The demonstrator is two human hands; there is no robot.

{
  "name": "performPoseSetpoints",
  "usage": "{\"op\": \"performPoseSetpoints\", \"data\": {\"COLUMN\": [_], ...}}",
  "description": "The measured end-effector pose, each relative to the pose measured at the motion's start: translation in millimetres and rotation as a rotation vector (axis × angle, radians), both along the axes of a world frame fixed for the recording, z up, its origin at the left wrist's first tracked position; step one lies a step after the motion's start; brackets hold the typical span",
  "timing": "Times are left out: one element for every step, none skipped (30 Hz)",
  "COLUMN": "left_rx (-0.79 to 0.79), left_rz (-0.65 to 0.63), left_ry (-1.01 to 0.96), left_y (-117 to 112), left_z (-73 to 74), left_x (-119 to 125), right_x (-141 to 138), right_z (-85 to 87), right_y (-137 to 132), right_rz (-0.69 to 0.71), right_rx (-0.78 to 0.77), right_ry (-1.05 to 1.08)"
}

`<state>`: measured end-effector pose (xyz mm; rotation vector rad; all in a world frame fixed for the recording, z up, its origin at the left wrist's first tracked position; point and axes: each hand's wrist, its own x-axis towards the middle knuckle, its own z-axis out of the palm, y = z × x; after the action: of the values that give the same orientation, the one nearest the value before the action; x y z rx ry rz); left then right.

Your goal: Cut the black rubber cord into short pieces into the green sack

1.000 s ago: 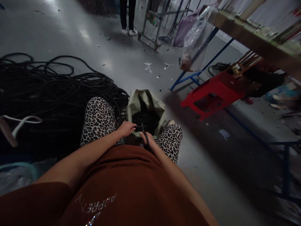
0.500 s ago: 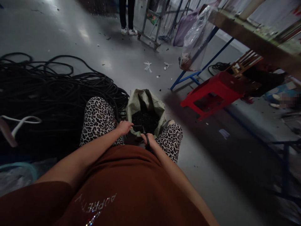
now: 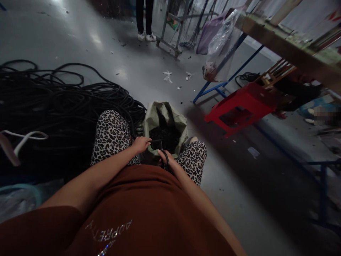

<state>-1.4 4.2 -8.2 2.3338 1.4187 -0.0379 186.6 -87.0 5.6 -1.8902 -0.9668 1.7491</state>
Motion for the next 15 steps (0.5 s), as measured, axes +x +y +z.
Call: {"op": "performPoseSetpoints", "data": {"left_rx": [0.004,0.007,0.009,0.009,0.008,0.007,0.007,0.006,0.006,0.008,0.008,0.009,0.010,0.011,0.014], "left_rz": [-0.004,-0.008,-0.011,-0.014,-0.019,-0.024,-0.029,-0.034,-0.039,-0.044,-0.049,-0.057,-0.066,-0.074,-0.081], "left_ry": [-0.010,-0.020,-0.030,-0.038,-0.042,-0.043,-0.042,-0.039,-0.035,-0.032,-0.028,-0.024,-0.020,-0.017,-0.014], "left_y": [-0.1,-0.3,-0.5,-0.8,-1.2,-1.6,-2.2,-2.8,-3.6,-4.4,-5.2,-5.9,-6.6,-7.1,-7.5], "left_z": [-0.7,-1.5,-2.3,-3.1,-3.8,-4.2,-4.3,-4.1,-3.5,-2.7,-1.9,-1.1,-0.6,-0.5,-0.7], "left_x": [0.0,-0.1,-0.1,-0.1,-0.1,0.0,0.3,0.7,1.1,1.6,2.1,2.5,2.9,3.1,3.3], "right_x": [-0.3,-0.6,-0.8,-1.0,-1.2,-1.4,-1.5,-1.7,-1.7,-1.8,-1.8,-1.8,-1.7,-1.7,-1.8], "right_z": [-0.5,-1.1,-1.6,-1.8,-1.5,-0.7,0.8,2.8,5.3,8.0,10.7,13.1,14.9,16.2,16.7], "right_y": [-0.2,-0.2,0.1,0.5,0.9,1.3,1.7,2.1,2.4,2.7,3.0,3.3,3.6,3.7,3.7], "right_rz": [0.012,0.022,0.029,0.034,0.036,0.041,0.048,0.052,0.055,0.055,0.058,0.064,0.073,0.084,0.093], "right_rx": [0.008,0.015,0.019,0.019,0.018,0.017,0.014,0.009,0.006,0.004,0.003,0.002,0.002,0.003,0.004], "right_ry": [0.013,0.019,0.016,0.010,0.003,-0.002,-0.005,-0.010,-0.016,-0.027,-0.041,-0.056,-0.071,-0.083,-0.091]}}
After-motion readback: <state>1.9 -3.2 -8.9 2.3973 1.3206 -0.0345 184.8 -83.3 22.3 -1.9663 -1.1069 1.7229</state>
